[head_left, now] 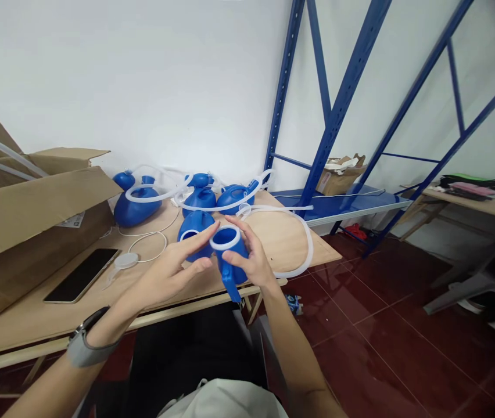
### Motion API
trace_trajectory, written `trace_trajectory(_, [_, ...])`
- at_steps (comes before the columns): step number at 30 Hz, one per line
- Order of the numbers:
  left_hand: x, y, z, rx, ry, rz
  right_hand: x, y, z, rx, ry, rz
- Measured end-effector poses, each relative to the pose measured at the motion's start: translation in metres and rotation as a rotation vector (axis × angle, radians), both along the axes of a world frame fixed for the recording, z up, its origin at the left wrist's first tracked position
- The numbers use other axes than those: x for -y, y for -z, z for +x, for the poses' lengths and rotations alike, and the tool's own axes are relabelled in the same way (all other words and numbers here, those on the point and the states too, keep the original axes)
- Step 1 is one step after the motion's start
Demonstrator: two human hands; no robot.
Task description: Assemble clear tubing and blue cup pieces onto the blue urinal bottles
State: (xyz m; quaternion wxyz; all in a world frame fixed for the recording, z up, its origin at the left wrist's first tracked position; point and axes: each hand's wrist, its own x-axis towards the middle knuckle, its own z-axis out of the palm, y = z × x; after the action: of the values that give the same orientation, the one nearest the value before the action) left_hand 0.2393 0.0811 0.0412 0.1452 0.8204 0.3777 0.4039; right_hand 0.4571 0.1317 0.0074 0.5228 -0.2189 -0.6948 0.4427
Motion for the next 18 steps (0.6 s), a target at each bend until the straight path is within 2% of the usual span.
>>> trace_trajectory(2, [0.001,0.006,0.001,0.046,0.029,0.060,-0.003,0.003,-0.004,-0.087,-0.045,-0.112])
trace_trajectory(4, [0.001,0.014,0.003,0.077,0.038,0.190,-0.003,0.006,-0.009,-0.136,-0.127,-0.207])
trace_trajectory(7, [-0.002,0.026,0.014,0.096,0.034,0.366,0.000,0.011,-0.020,-0.189,-0.246,-0.273])
trace_trajectory(9, [-0.002,0.033,0.027,0.132,-0.023,0.409,0.005,0.013,-0.030,-0.214,-0.233,-0.266])
trace_trajectory(11, [0.000,0.037,0.044,0.190,-0.129,0.429,0.008,0.015,-0.038,-0.239,-0.161,-0.247])
trace_trajectory(14, [0.004,0.036,0.066,0.248,-0.250,0.462,0.010,0.016,-0.043,-0.255,-0.118,-0.263])
trace_trajectory(18, [-0.004,0.035,0.076,0.258,-0.255,0.470,0.009,0.012,-0.039,-0.324,-0.120,-0.331])
